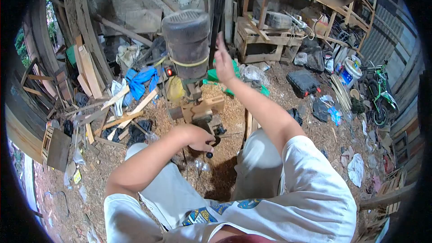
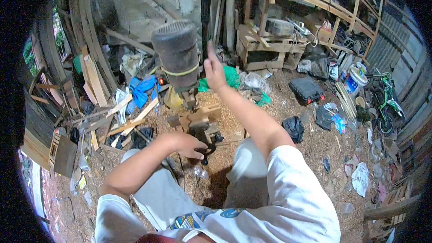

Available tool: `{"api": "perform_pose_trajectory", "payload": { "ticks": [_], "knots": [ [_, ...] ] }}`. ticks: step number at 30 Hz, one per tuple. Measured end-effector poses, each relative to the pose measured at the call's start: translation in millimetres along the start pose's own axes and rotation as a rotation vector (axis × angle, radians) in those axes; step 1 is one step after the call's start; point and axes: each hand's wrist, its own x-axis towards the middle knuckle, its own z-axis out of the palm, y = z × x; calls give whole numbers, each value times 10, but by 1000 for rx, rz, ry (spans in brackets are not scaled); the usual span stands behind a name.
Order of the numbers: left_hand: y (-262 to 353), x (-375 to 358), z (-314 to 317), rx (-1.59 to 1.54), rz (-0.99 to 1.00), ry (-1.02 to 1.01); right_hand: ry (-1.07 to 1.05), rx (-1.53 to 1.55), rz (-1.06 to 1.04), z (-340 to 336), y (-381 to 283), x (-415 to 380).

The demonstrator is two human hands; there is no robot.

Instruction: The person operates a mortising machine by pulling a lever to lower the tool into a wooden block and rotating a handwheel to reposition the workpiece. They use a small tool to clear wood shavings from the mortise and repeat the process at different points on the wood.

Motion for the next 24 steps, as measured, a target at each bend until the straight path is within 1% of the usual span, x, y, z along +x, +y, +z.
{"api": "perform_pose_trajectory", "payload": {
  "ticks": [1, 3, 5, 6, 9, 11, 13, 14, 15, 17, 18, 19, 21, 22, 24],
  "knots": [
    [-31, 1, 65, -6, 38, 69, 29, 45, 232, -16, -174, 7],
    [-29, -34, 98, -13, 19, 77, -138, -120, 458, -106, -178, 52],
    [-77, -50, 183, -36, 38, 129, -95, -261, 217, -84, -45, -22],
    [-86, -63, 200, -34, 38, 129, -62, -319, 51, -45, 133, -86],
    [-101, -141, 246, -11, 40, 137, -57, -304, 163, 62, 159, -237],
    [-112, -191, 275, -23, 15, 135, -41, -285, 165, 86, 167, -202],
    [-83, -279, 274, 1, -5, 120, -74, -391, 296, 68, 122, -83],
    [-107, -291, 308, -15, 11, 135, -90, -387, 419, 60, 65, 6],
    [-124, -295, 333, -28, 28, 151, -93, -388, 423, 80, 123, 43],
    [-118, -300, 337, -37, 29, 138, -13, -336, 321, 105, 343, 210],
    [-115, -302, 338, -43, 26, 124, 41, -294, 407, 142, 470, 256],
    [-123, -294, 348, -44, 27, 119, 41, -294, 412, 191, 588, 258],
    [-139, -273, 381, -55, 38, 132, 180, -214, 337, 279, 794, 182],
    [-141, -281, 389, -58, 37, 129, 179, -212, 340, 301, 866, 118],
    [-146, -321, 385, -80, 38, 134, 257, -262, 380, 364, 925, 54]
  ]
}}
